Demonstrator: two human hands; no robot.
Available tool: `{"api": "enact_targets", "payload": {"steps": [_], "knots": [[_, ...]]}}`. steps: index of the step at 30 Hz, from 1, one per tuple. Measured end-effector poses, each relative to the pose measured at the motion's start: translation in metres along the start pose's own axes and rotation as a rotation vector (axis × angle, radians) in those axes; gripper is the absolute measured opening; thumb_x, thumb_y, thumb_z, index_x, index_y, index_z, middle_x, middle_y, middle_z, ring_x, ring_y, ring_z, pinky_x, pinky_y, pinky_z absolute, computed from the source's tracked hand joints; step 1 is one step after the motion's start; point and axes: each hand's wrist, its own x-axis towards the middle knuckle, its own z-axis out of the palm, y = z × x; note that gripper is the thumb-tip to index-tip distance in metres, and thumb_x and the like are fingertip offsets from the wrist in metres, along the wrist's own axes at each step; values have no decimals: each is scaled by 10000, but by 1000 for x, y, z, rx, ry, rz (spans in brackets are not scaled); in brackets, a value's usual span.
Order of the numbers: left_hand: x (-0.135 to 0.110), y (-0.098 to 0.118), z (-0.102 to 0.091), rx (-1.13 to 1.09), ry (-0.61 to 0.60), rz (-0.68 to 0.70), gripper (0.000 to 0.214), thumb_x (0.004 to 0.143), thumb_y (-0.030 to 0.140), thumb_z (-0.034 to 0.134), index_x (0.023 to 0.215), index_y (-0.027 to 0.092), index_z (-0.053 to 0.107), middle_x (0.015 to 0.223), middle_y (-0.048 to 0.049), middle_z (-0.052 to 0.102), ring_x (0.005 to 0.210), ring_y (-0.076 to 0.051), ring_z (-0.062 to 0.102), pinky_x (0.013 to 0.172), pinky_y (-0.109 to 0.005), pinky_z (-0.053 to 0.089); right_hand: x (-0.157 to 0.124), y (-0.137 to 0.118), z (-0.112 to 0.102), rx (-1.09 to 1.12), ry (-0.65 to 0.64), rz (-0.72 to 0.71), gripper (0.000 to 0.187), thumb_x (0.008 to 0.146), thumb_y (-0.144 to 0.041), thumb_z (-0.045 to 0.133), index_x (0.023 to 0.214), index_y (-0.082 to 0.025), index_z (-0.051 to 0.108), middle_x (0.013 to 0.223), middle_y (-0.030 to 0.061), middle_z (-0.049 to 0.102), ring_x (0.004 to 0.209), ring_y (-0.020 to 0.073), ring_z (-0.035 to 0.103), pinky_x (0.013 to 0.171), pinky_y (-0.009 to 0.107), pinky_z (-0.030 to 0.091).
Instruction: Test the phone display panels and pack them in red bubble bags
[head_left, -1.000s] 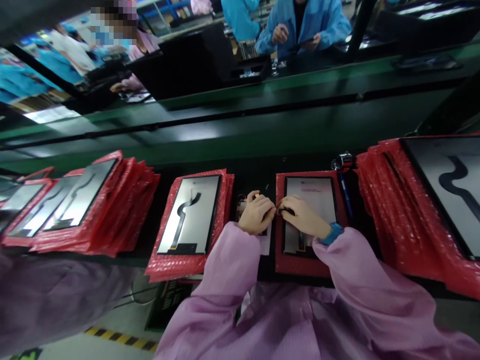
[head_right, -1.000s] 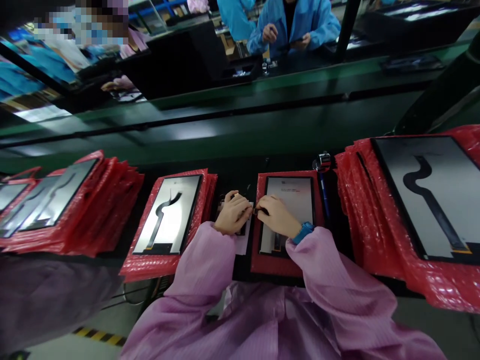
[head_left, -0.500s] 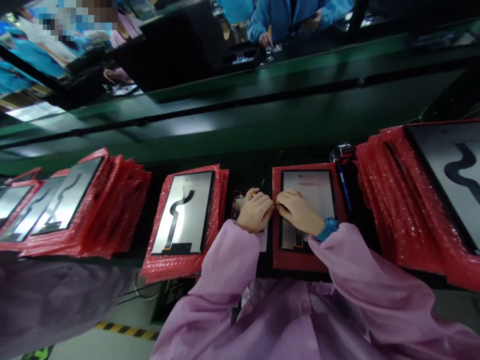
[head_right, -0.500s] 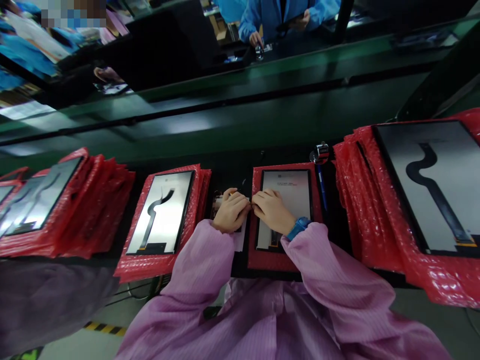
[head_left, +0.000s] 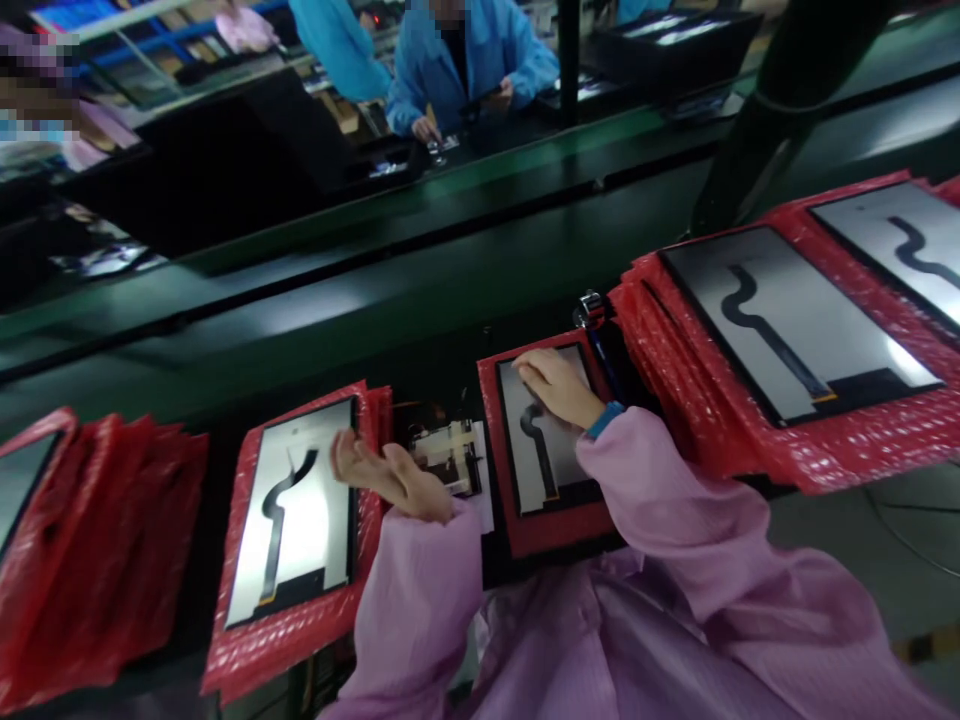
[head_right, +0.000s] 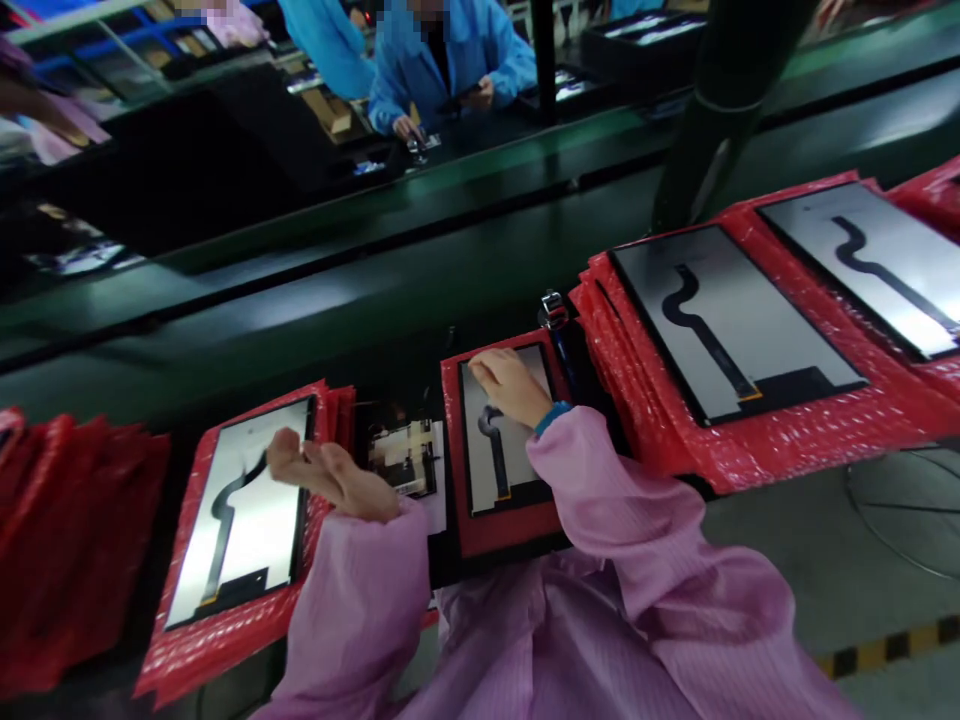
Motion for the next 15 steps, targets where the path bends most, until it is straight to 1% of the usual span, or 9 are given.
{"api": "enact_targets", "payload": {"steps": [1, 3, 4, 5, 6, 8, 10, 13, 15], "knots": [[-7, 8, -5, 12, -110, 57, 514, 982, 340, 499, 1463, 225, 360, 1460, -129, 383, 1399, -296, 370, 1192, -526, 303, 2, 7, -3, -39, 72, 44, 325, 1009, -190, 338, 1187, -145, 606, 1255, 116, 623, 1207, 223, 513, 1073, 387, 372], [-25, 23, -16, 58, -521, 226, 716, 934, 413, 582, 1540, 229, 248, 1539, -169, 317, 1458, -353, 309, 1186, -571, 312, 6, 20, -7, -114, 177, 117, 404, 979, -128, 315, 1311, -101, 543, 1381, 170, 534, 1323, 282, 403, 1154, 468, 258], [-35, 30, -20, 95, -720, 296, 803, 915, 454, 604, 1565, 225, 191, 1583, -192, 260, 1489, -385, 255, 1178, -607, 309, 7, 26, -8, -145, 205, 145, 440, 963, -100, 298, 1343, -78, 518, 1391, 195, 514, 1334, 300, 378, 1161, 495, 228], [-46, 35, -24, 127, -859, 352, 840, 915, 466, 602, 1579, 222, 150, 1611, -208, 213, 1513, -409, 196, 1167, -644, 303, 9, 30, -8, -171, 220, 168, 455, 951, -81, 284, 1342, -55, 516, 1366, 220, 518, 1320, 314, 378, 1151, 514, 224], [-57, 40, -26, 160, -949, 388, 855, 917, 459, 602, 1587, 222, 126, 1628, -215, 182, 1528, -417, 148, 1159, -664, 301, 11, 34, -7, -192, 226, 188, 448, 942, -72, 280, 1306, -36, 539, 1316, 242, 534, 1287, 326, 393, 1128, 529, 242], [-73, 45, -28, 205, -1013, 402, 859, 927, 418, 601, 1595, 228, 96, 1645, -217, 149, 1543, -412, 82, 1152, -682, 302, 16, 40, -6, -223, 227, 218, 396, 929, -73, 296, 1166, -24, 610, 1201, 267, 561, 1201, 342, 423, 1056, 543, 300], [-81, 46, -28, 224, -1013, 366, 900, 913, 396, 634, 1599, 240, 73, 1652, -218, 129, 1547, -406, 56, 1150, -688, 304, 21, 43, -7, -240, 224, 225, 328, 904, -69, 340, 1021, -44, 645, 1129, 266, 571, 1138, 344, 435, 986, 535, 346], [-81, 46, -28, 234, -994, 267, 1049, 843, 388, 731, 1600, 256, 17, 1658, -237, 53, 1539, -435, 20, 1132, -718, 305, 26, 44, -14, -231, 241, 180, 242, 870, -72, 405, 914, -90, 643, 1078, 236, 590, 1086, 324, 454, 955, 504, 378], [-78, 47, -29, 240, -985, 167, 1193, 772, 359, 810, 1595, 265, -49, 1657, -252, -25, 1528, -462, -3, 1122, -727, 313, 25, 40, -25, -199, 277, 118, 229, 892, -106, 399, 884, -123, 627, 1049, 202, 607, 1057, 300, 477, 970, 478, 388]]}}
